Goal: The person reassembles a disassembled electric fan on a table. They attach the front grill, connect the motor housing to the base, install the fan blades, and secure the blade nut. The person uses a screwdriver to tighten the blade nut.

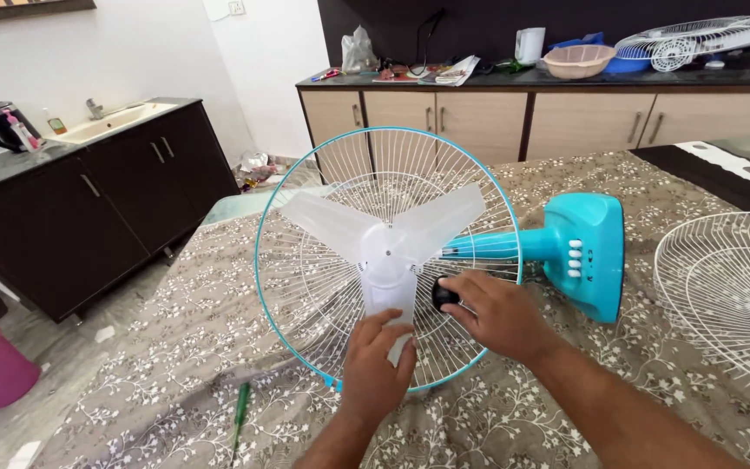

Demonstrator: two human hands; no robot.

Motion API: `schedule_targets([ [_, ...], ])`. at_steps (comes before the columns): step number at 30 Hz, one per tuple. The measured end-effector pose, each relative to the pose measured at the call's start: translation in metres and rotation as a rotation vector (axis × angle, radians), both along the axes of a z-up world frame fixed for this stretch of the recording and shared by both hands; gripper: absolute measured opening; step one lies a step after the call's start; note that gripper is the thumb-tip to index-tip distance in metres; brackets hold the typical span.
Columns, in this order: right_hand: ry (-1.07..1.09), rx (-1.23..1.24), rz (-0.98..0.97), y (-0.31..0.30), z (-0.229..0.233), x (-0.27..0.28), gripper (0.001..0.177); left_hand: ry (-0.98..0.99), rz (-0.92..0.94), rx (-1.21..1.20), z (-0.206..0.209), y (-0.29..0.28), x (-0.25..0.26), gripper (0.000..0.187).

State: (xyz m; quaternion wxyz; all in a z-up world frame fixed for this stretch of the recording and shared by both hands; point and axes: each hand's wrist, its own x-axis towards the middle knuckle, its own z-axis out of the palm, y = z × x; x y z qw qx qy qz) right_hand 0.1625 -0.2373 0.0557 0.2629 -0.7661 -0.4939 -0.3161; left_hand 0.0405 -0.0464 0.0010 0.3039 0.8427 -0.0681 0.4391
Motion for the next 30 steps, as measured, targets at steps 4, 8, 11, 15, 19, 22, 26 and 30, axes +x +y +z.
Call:
schedule_targets([
  [4, 0.005, -0.015, 0.060, 0.012, -0.005, 0.006, 0.039, 0.031, 0.062, -0.031, 0.002, 0.011, 0.011, 0.026],
  [8, 0.039, 0.059, 0.031, 0.020, 0.000, 0.012, 0.040, 0.071, 0.098, -0.051, 0.006, 0.017, 0.021, 0.037],
  [11, 0.097, 0.112, -0.006, 0.024, 0.008, 0.016, 0.038, 0.108, 0.155, -0.009, 0.009, 0.020, 0.028, 0.053],
  [15, 0.218, 0.168, 0.000, 0.034, 0.015, 0.020, 0.038, 0.088, 0.265, 0.000, 0.014, 0.022, 0.039, 0.084],
  [19, 0.162, 0.153, 0.040, 0.046, 0.015, 0.021, 0.041, 0.121, 0.263, -0.050, 0.011, 0.021, 0.046, 0.109],
  [22, 0.071, 0.104, 0.039, 0.056, 0.016, 0.019, 0.041, 0.178, 0.211, -0.105, 0.007, 0.017, 0.049, 0.119],
  [26, 0.053, 0.086, 0.036, 0.066, 0.020, 0.019, 0.043, 0.330, 0.188, -0.173, 0.004, 0.013, 0.052, 0.123],
  [30, 0.051, 0.119, 0.046, 0.077, 0.024, 0.022, 0.042, 0.434, 0.213, -0.243, 0.006, 0.009, 0.051, 0.123],
])
